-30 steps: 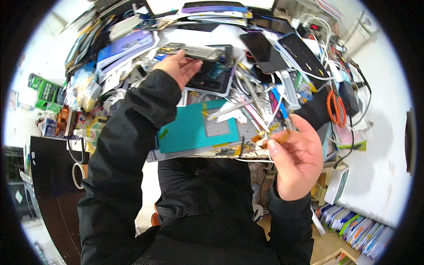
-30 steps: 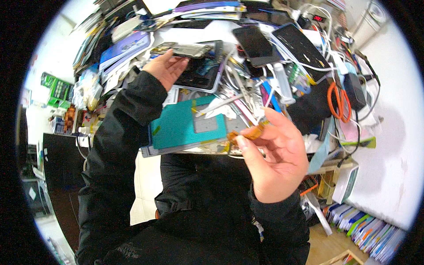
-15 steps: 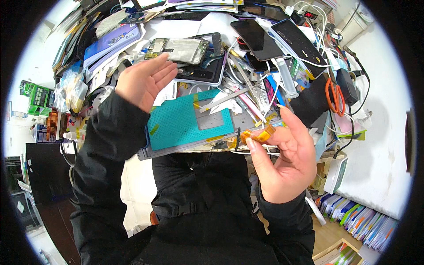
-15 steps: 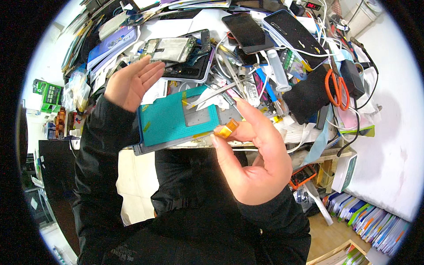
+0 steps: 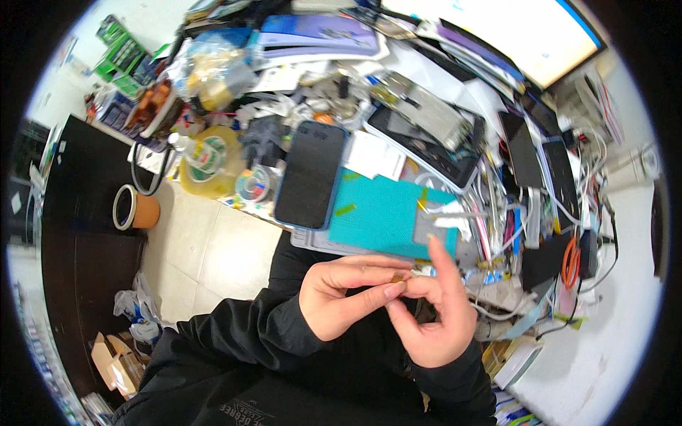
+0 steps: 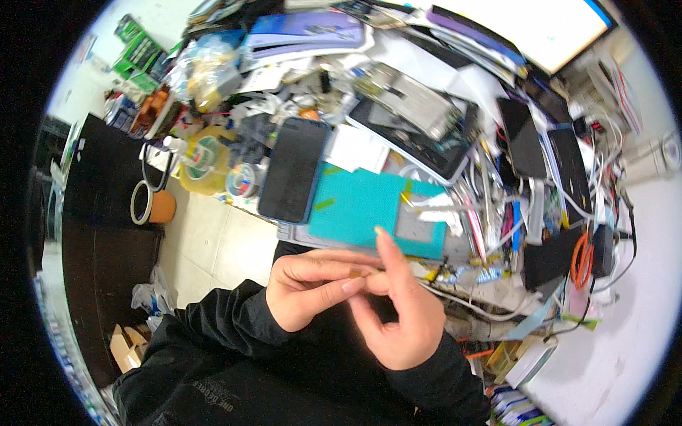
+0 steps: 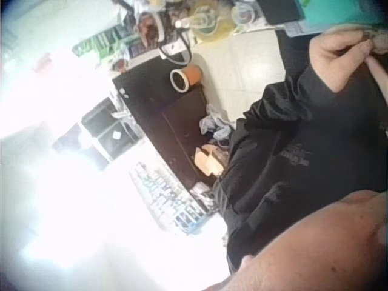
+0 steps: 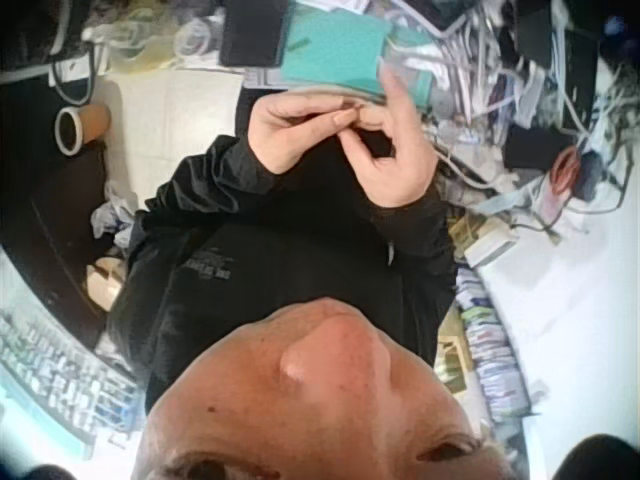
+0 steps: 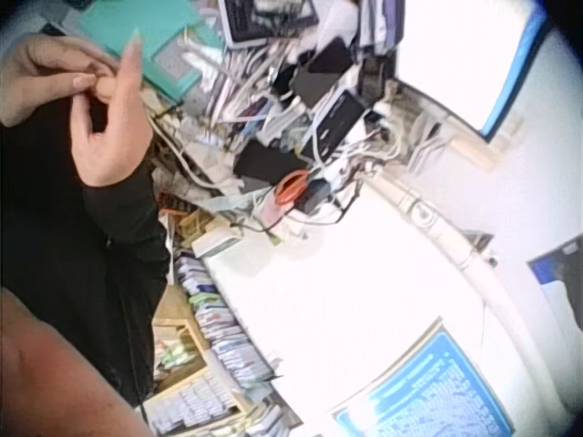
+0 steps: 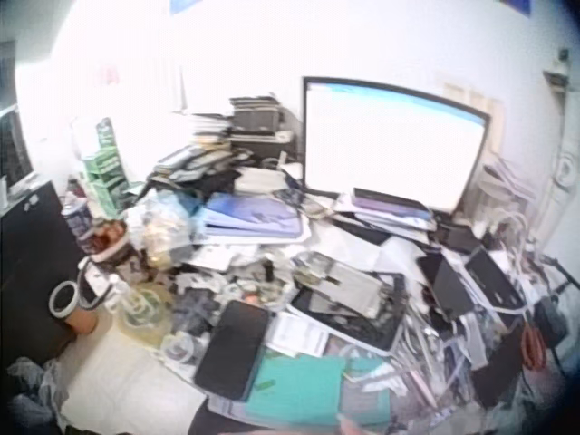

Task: The person disassembles a smartphone, removes a ribbon cable, and uses a soldering iron and tweezers to work on the cable's connector. They then reposition the cable and continue soldering on the phone's internal components.

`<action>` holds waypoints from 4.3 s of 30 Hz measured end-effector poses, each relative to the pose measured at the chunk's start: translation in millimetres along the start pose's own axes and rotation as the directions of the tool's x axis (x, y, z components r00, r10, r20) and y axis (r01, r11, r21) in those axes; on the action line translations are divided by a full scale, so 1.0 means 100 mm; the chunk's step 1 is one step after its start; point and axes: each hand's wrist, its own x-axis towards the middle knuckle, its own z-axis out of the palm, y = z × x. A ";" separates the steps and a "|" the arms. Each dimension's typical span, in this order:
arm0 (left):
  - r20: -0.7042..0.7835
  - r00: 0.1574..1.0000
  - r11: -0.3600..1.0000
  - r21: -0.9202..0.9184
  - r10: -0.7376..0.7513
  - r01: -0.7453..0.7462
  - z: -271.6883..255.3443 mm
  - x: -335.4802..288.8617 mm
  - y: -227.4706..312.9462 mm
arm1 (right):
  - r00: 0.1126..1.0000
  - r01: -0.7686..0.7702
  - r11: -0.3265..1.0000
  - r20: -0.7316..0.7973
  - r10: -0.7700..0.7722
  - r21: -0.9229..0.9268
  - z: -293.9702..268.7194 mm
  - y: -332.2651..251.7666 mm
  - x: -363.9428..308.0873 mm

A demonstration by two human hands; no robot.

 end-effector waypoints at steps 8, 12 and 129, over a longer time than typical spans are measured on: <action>-0.351 0.934 0.995 -0.096 -0.066 0.034 -0.68 -0.39 0.27 | 0.977 0.206 0.917 0.131 -0.170 -0.341 0.17 -0.33 0.90; -0.334 0.932 0.974 -0.217 -0.141 0.069 -0.92 -0.64 0.27 | 0.924 0.379 0.800 0.146 -0.353 -0.465 0.32 -0.23 1.90; -0.158 0.957 0.953 -0.226 -0.241 0.203 -0.14 -0.09 -0.10 | 0.862 0.288 0.387 -0.413 0.294 0.876 -2.86 1.23 -0.46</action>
